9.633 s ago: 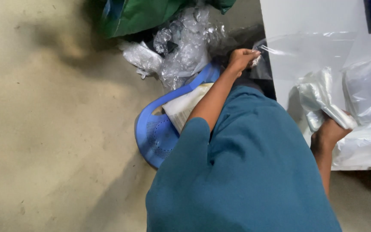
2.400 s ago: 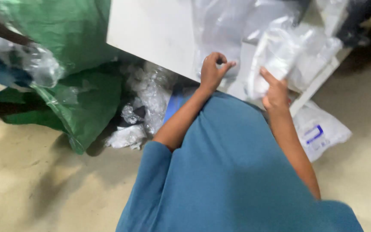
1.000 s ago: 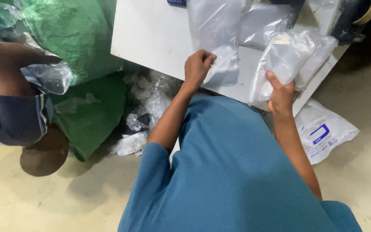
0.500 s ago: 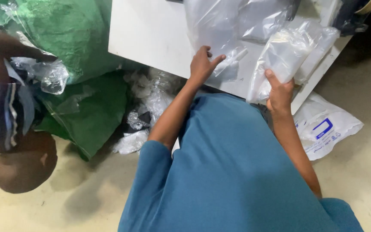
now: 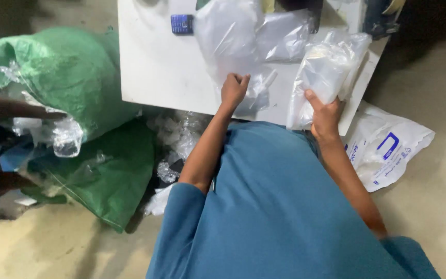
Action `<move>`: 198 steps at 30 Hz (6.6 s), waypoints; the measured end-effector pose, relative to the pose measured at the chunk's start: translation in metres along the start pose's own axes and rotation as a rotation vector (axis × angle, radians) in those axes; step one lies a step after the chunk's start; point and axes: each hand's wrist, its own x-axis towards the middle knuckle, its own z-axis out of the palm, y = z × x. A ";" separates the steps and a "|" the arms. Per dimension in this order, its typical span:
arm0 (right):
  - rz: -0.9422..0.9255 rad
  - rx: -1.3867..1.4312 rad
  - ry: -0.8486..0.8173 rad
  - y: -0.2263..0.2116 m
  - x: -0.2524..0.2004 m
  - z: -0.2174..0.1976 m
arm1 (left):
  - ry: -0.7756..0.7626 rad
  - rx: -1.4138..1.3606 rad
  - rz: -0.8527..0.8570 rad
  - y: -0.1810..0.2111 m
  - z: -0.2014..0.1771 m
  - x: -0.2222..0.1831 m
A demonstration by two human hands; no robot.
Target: Sorting and stacking clear plastic bags on a work table
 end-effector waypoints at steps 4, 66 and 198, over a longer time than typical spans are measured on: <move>-0.003 -0.015 0.041 -0.008 -0.005 0.002 | -0.128 -0.003 -0.003 0.019 -0.014 -0.011; -0.271 -1.131 -1.160 0.041 0.055 -0.008 | 0.672 0.321 0.726 0.095 0.060 -0.145; 0.325 0.338 0.318 -0.036 0.053 -0.018 | -0.088 -1.187 -0.176 0.247 -0.071 0.149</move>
